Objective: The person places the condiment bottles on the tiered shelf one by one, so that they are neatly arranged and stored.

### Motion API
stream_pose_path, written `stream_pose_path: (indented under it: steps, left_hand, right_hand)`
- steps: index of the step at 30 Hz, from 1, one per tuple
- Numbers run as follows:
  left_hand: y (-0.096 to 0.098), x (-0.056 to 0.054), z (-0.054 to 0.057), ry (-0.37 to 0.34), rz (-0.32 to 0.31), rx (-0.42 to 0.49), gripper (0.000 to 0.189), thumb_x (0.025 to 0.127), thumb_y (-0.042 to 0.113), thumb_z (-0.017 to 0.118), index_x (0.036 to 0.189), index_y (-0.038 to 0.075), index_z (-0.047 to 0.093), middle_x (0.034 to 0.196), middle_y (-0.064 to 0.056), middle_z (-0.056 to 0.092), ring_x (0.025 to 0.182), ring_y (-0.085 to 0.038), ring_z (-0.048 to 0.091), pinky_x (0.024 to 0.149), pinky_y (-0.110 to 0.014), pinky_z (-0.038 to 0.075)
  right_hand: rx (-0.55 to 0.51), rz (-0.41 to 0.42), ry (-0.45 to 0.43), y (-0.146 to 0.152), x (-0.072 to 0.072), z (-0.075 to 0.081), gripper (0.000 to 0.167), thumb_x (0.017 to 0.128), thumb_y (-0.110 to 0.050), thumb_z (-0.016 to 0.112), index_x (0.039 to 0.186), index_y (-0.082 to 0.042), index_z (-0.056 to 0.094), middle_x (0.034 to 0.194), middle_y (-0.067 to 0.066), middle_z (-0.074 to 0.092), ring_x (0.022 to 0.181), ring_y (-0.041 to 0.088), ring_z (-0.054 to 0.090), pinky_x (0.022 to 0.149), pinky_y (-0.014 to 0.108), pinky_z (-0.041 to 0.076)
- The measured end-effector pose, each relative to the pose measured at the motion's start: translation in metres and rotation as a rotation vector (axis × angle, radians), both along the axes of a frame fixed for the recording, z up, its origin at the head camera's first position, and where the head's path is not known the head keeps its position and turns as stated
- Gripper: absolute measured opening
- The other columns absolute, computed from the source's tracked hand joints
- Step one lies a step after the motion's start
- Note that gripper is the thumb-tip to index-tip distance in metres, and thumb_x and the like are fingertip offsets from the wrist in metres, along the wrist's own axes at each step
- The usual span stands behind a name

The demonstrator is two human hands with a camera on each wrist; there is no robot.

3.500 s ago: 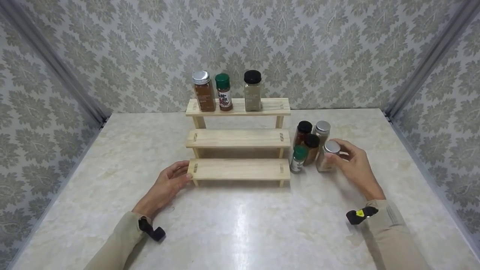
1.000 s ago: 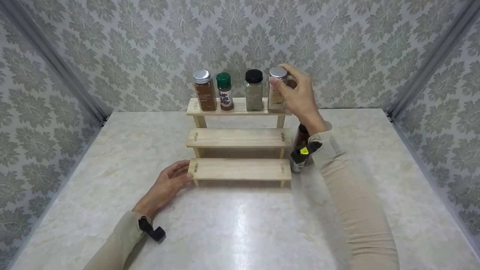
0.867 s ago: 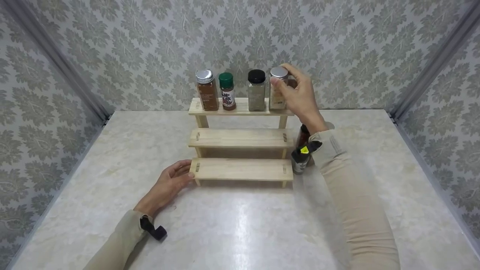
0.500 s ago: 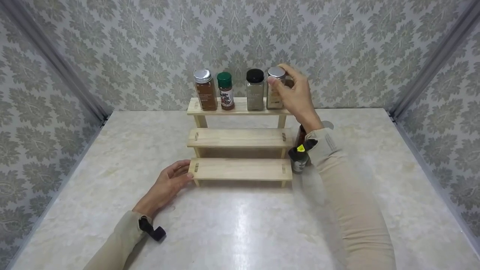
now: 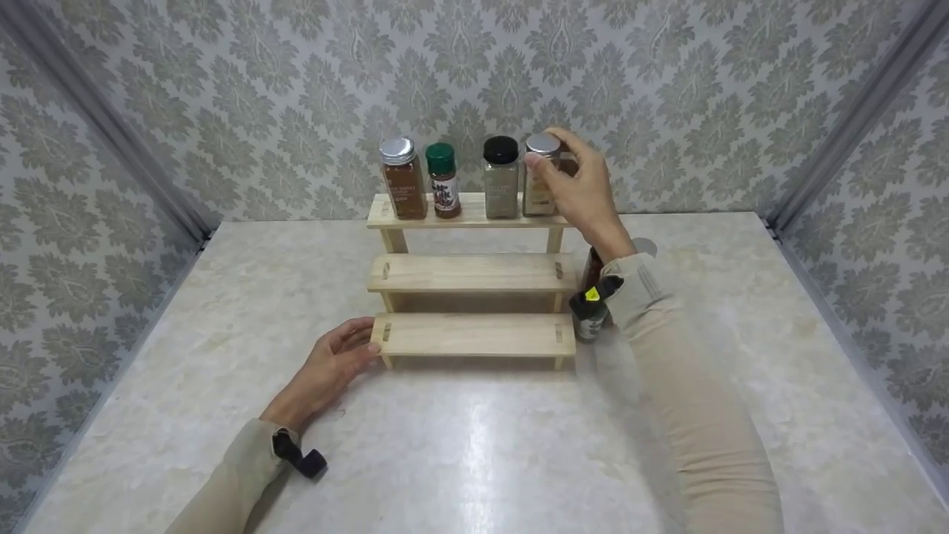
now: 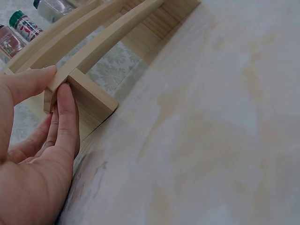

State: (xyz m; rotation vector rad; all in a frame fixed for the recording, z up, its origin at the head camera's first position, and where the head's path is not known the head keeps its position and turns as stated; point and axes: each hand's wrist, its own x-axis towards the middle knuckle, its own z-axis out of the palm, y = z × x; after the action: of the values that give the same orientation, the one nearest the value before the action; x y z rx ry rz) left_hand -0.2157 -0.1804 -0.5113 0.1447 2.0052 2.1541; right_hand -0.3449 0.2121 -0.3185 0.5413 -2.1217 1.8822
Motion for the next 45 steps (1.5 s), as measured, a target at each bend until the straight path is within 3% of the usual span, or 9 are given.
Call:
stream_pose_path:
  steps: [6, 10, 19, 25, 32, 38, 45]
  left_hand:
    - [-0.003, -0.001, 0.001, -0.005, 0.009, 0.016, 0.057, 0.099, 0.010, 0.075, 0.151, 0.003, 0.053, 0.148, -0.020, 0.060, 0.124, -0.023, 0.066, 0.100, -0.038, 0.059]
    - [-0.007, -0.001, 0.003, -0.001, 0.017, 0.009, 0.056, 0.099, 0.010, 0.075, 0.150, 0.002, 0.054, 0.147, -0.020, 0.060, 0.124, -0.024, 0.067, 0.099, -0.037, 0.060]
    - [-0.014, 0.002, 0.005, -0.008, 0.029, 0.001, 0.055, 0.100, 0.012, 0.075, 0.150, 0.004, 0.054, 0.148, -0.018, 0.061, 0.127, -0.025, 0.065, 0.100, -0.037, 0.059]
    - [-0.011, 0.002, 0.001, -0.013, 0.023, 0.004, 0.056, 0.100, 0.012, 0.075, 0.151, 0.004, 0.053, 0.148, -0.018, 0.061, 0.127, -0.026, 0.065, 0.100, -0.038, 0.059]
    - [-0.008, 0.001, -0.001, -0.017, 0.026, 0.013, 0.056, 0.099, 0.013, 0.077, 0.150, 0.004, 0.055, 0.146, -0.017, 0.061, 0.125, -0.023, 0.066, 0.096, -0.035, 0.060]
    - [-0.005, 0.000, -0.001, -0.010, 0.026, 0.020, 0.053, 0.099, 0.011, 0.075, 0.148, 0.003, 0.056, 0.146, -0.018, 0.062, 0.123, -0.024, 0.067, 0.096, -0.036, 0.060]
    - [0.001, -0.001, -0.001, 0.005, 0.008, 0.002, 0.054, 0.100, 0.011, 0.074, 0.149, 0.001, 0.054, 0.148, -0.020, 0.060, 0.125, -0.024, 0.066, 0.099, -0.036, 0.059]
  right_hand:
    - [-0.049, -0.002, -0.025, 0.004, 0.005, 0.004, 0.065, 0.102, -0.018, 0.075, 0.160, -0.008, 0.048, 0.148, 0.009, 0.053, 0.132, 0.020, 0.062, 0.102, 0.021, 0.055]
    - [-0.053, 0.001, 0.030, 0.008, 0.013, 0.010, 0.060, 0.103, -0.015, 0.072, 0.157, -0.004, 0.050, 0.147, 0.012, 0.056, 0.143, 0.028, 0.056, 0.108, 0.022, 0.052]
    - [0.094, -0.017, 0.097, 0.026, 0.037, 0.007, 0.045, 0.107, -0.019, 0.067, 0.150, -0.009, 0.060, 0.145, 0.012, 0.062, 0.136, 0.021, 0.062, 0.109, 0.021, 0.051]
    - [0.196, -0.041, 0.098, 0.046, 0.056, -0.007, 0.042, 0.109, -0.017, 0.064, 0.148, -0.004, 0.061, 0.145, 0.013, 0.064, 0.132, 0.012, 0.064, 0.105, 0.017, 0.052]
    - [0.265, -0.022, 0.069, 0.066, 0.076, -0.028, 0.042, 0.107, -0.012, 0.066, 0.148, -0.005, 0.061, 0.144, 0.007, 0.066, 0.129, 0.010, 0.063, 0.104, 0.016, 0.051]
    - [0.382, -0.017, 0.035, 0.080, 0.091, -0.055, 0.044, 0.106, -0.012, 0.069, 0.147, -0.003, 0.061, 0.143, 0.013, 0.064, 0.126, 0.007, 0.063, 0.102, 0.011, 0.049]
    - [0.445, -0.049, 0.034, 0.095, 0.104, -0.089, 0.041, 0.102, -0.008, 0.074, 0.142, -0.003, 0.065, 0.134, 0.007, 0.067, 0.120, 0.004, 0.064, 0.100, 0.011, 0.050]
